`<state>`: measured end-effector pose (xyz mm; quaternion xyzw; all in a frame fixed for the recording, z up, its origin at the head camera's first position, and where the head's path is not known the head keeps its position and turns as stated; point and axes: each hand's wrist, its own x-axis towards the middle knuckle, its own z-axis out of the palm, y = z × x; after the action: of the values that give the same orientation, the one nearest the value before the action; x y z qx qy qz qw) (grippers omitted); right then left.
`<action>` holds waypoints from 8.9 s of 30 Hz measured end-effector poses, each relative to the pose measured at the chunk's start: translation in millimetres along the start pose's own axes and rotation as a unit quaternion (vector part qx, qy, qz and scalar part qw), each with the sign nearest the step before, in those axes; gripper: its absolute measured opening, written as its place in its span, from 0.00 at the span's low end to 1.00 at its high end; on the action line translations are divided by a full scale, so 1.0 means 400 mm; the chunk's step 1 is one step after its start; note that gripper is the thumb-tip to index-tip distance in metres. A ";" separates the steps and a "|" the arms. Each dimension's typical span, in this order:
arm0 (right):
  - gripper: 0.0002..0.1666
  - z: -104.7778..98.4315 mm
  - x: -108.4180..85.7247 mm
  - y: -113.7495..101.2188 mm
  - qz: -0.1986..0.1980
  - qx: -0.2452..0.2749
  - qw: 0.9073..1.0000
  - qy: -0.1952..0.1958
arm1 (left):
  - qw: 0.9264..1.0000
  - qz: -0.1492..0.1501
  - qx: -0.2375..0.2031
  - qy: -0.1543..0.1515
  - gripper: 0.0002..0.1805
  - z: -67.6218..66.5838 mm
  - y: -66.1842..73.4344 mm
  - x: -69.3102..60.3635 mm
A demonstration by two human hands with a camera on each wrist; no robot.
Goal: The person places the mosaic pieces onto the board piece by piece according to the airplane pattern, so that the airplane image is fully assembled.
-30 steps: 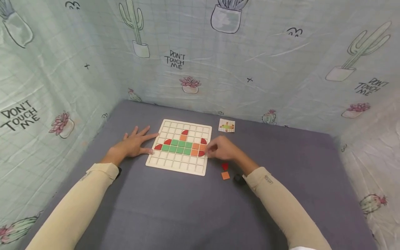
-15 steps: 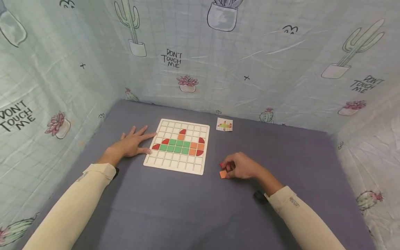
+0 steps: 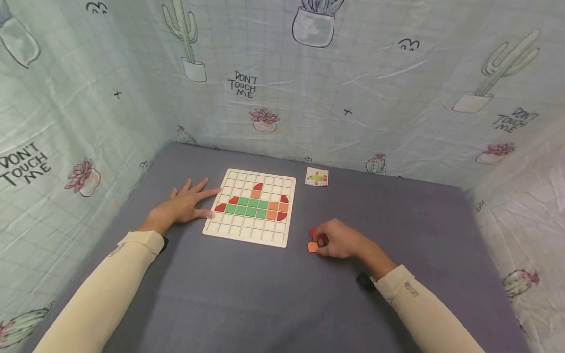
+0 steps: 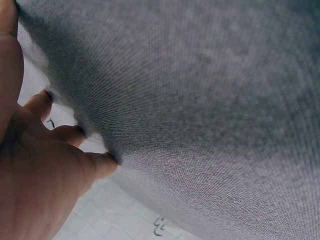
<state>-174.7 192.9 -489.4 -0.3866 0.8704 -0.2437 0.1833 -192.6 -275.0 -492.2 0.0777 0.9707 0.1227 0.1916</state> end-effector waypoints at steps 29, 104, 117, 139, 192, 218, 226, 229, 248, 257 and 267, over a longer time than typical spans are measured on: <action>0.04 0.021 0.153 -0.085 -0.050 0.022 0.998 0.029 | 1.000 0.002 -0.008 0.005 0.48 -0.001 0.001 -0.001; 0.06 0.025 0.167 -0.114 0.116 0.100 0.972 0.177 | 1.000 0.000 -0.001 0.001 0.48 0.005 -0.007 0.014; 0.16 0.045 0.040 -0.063 0.297 0.052 0.930 0.212 | 1.000 0.005 -0.004 0.006 0.48 0.004 -0.013 0.012; 0.07 0.058 0.055 -0.065 0.281 0.063 0.934 0.211 | 1.000 -0.004 -0.006 -0.002 0.49 0.003 -0.002 0.009; 0.07 0.005 0.127 -0.037 0.036 0.012 0.998 0.053 | 1.000 0.004 -0.012 -0.003 0.49 0.001 -0.005 0.005; 0.05 0.095 0.240 -0.199 0.026 0.068 0.992 0.107 | 1.000 0.005 -0.011 0.001 0.48 -0.003 -0.004 -0.001; 0.04 0.118 0.287 -0.238 0.017 0.062 0.993 0.099 | 1.000 0.006 -0.009 -0.001 0.48 -0.005 0.002 -0.001; 0.04 0.125 0.300 -0.245 0.019 0.058 0.993 0.104 | 1.000 0.005 -0.007 0.000 0.48 -0.006 0.004 -0.002; 0.07 0.148 0.325 -0.262 0.047 0.035 0.993 0.098 | 1.000 0.003 -0.008 0.001 0.48 -0.003 0.004 0.001; 0.09 0.149 0.325 -0.262 0.047 0.043 0.992 0.105 | 1.000 -0.002 -0.004 -0.002 0.48 -0.007 0.007 0.003; 0.08 0.154 0.328 -0.265 0.055 0.045 0.992 0.106 | 1.000 0.000 -0.003 -0.005 0.48 -0.006 0.006 0.003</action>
<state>-164.7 13.8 -496.9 -0.3020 0.8929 -0.3116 0.1202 -194.3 -272.8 -489.7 0.0776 0.9693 0.1248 0.1970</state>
